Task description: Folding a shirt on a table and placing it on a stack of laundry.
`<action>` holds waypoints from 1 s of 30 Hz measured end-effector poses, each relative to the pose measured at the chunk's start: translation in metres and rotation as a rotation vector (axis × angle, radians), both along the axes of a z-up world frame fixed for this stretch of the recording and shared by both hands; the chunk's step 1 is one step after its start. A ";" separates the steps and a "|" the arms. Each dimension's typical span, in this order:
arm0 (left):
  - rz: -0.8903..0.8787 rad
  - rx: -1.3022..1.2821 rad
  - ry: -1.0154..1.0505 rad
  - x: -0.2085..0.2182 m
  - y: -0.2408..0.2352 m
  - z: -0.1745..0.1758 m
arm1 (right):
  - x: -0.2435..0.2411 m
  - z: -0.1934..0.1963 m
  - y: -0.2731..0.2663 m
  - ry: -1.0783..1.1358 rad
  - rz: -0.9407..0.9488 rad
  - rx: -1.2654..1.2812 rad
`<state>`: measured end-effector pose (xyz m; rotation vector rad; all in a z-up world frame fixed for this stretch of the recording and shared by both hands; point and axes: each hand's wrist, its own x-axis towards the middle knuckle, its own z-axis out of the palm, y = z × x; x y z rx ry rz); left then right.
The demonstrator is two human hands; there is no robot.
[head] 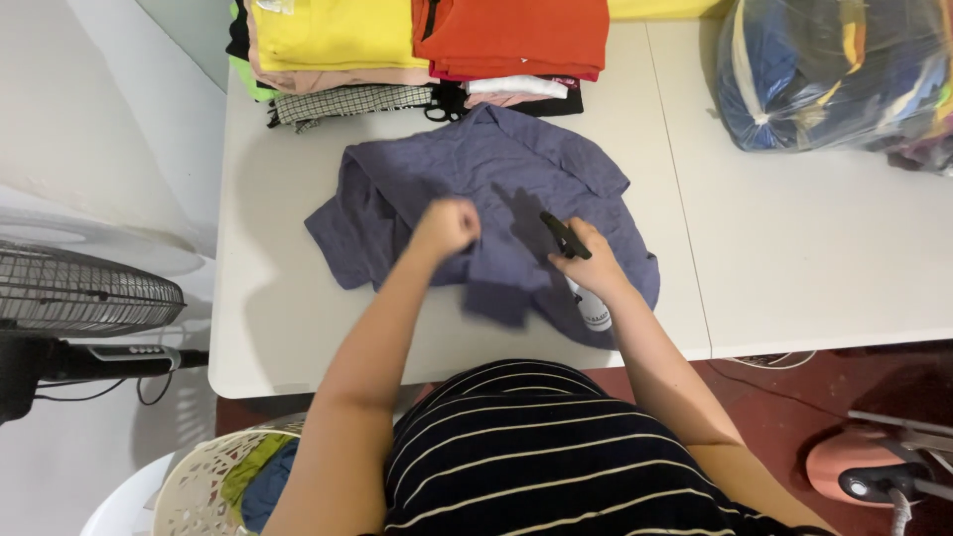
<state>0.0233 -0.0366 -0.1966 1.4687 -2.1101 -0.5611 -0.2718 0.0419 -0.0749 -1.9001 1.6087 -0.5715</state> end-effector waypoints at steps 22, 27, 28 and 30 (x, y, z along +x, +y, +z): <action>0.225 0.469 -0.456 0.052 0.055 -0.035 | 0.005 -0.008 -0.014 -0.038 0.005 0.026; 0.254 0.193 0.436 0.065 0.054 0.091 | 0.034 0.035 -0.003 -0.015 0.372 0.060; 0.255 0.193 0.437 0.068 0.054 0.103 | 0.038 0.020 -0.004 -0.014 0.373 0.061; 0.137 0.115 0.514 0.075 0.057 0.127 | 0.045 -0.011 -0.004 0.080 0.413 0.196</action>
